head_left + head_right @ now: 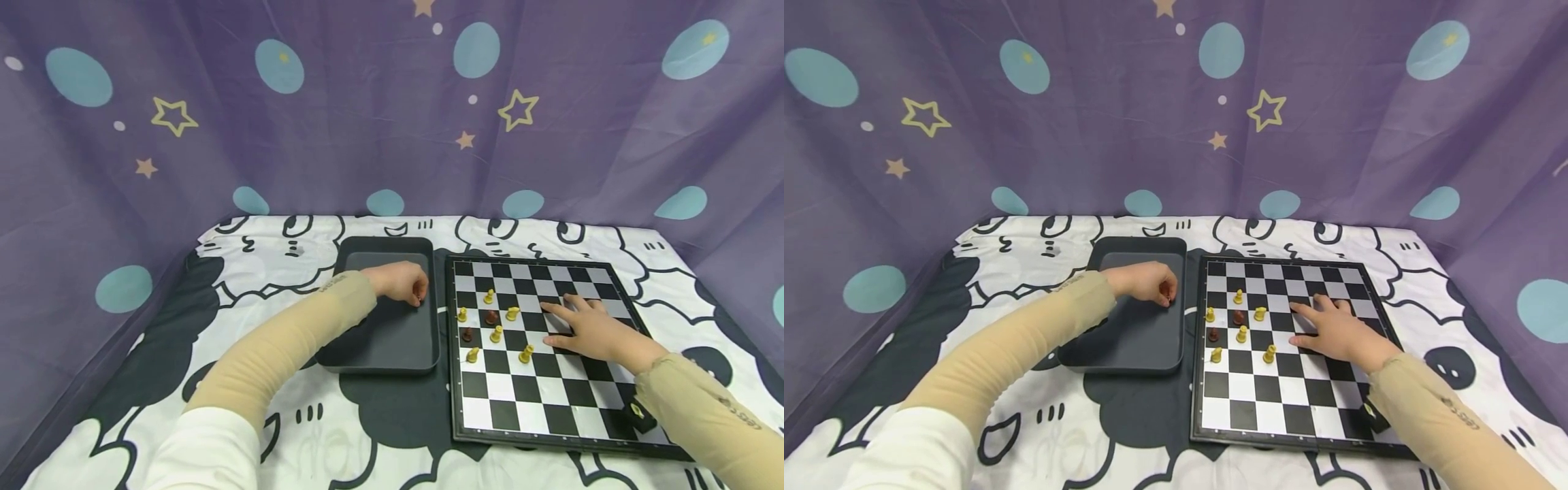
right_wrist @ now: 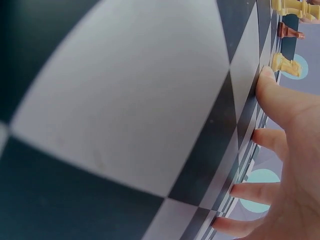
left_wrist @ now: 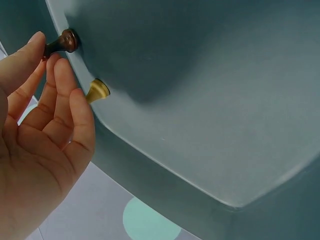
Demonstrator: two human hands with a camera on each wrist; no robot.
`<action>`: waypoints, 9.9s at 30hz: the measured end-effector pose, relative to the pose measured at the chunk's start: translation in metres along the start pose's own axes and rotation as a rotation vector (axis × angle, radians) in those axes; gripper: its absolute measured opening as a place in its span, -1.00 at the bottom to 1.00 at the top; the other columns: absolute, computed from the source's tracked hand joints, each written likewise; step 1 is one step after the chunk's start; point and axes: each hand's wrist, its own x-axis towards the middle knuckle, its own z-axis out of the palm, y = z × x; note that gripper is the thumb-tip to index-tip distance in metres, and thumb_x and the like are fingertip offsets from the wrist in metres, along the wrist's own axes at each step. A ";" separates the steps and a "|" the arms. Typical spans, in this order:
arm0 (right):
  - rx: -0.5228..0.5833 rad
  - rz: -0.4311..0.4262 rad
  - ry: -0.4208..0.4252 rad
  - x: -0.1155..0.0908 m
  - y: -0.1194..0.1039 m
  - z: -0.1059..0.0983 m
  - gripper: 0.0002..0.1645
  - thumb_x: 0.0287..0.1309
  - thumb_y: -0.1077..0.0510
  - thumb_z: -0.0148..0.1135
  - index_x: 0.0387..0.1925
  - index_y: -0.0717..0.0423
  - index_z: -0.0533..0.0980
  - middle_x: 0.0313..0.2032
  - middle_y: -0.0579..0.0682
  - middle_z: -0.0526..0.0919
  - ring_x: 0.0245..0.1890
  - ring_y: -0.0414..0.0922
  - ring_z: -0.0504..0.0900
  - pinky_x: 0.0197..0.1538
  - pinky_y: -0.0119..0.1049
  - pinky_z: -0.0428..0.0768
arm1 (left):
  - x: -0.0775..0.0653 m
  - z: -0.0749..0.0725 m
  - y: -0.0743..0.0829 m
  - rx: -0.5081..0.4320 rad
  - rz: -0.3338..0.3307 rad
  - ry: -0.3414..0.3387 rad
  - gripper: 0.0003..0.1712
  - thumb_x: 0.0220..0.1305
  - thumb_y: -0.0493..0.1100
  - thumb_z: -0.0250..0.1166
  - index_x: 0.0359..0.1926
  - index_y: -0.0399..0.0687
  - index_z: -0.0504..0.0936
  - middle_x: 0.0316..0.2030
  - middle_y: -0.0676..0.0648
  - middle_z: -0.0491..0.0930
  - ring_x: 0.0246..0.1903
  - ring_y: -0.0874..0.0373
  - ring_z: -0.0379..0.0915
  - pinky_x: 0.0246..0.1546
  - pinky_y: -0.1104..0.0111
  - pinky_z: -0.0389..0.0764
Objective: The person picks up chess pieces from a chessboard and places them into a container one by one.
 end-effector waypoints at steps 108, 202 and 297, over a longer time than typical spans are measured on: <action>0.007 -0.004 -0.003 0.000 0.002 0.000 -0.06 0.05 -0.44 0.12 0.31 0.05 0.30 0.24 0.50 0.15 0.14 0.62 0.10 0.05 0.47 0.20 | 0.029 -0.001 0.063 0.000 0.159 -0.048 -0.87 0.22 -0.21 0.31 -0.21 -0.11 0.68 -0.33 0.01 0.55 -0.40 0.24 0.41 -0.34 0.45 0.44; -0.004 0.008 -0.010 -0.002 -0.002 0.000 -0.06 0.06 -0.43 0.12 0.31 0.06 0.29 0.24 0.53 0.14 0.15 0.61 0.10 0.02 0.46 0.24 | -0.022 -0.033 0.016 -0.140 0.108 0.116 -0.94 0.24 -0.23 0.28 -0.29 -0.13 0.63 -0.37 -0.04 0.58 -0.39 0.11 0.51 -0.36 0.42 0.48; 0.007 0.008 -0.019 -0.003 -0.001 0.000 -0.07 0.09 -0.43 0.09 0.33 0.04 0.27 0.26 0.49 0.12 0.14 0.60 0.12 -0.06 0.47 0.30 | -0.017 -0.028 -0.039 -0.133 -0.119 0.107 -0.81 0.20 -0.24 0.32 -0.16 -0.20 0.61 -0.21 -0.13 0.57 -0.30 0.11 0.41 -0.23 0.30 0.47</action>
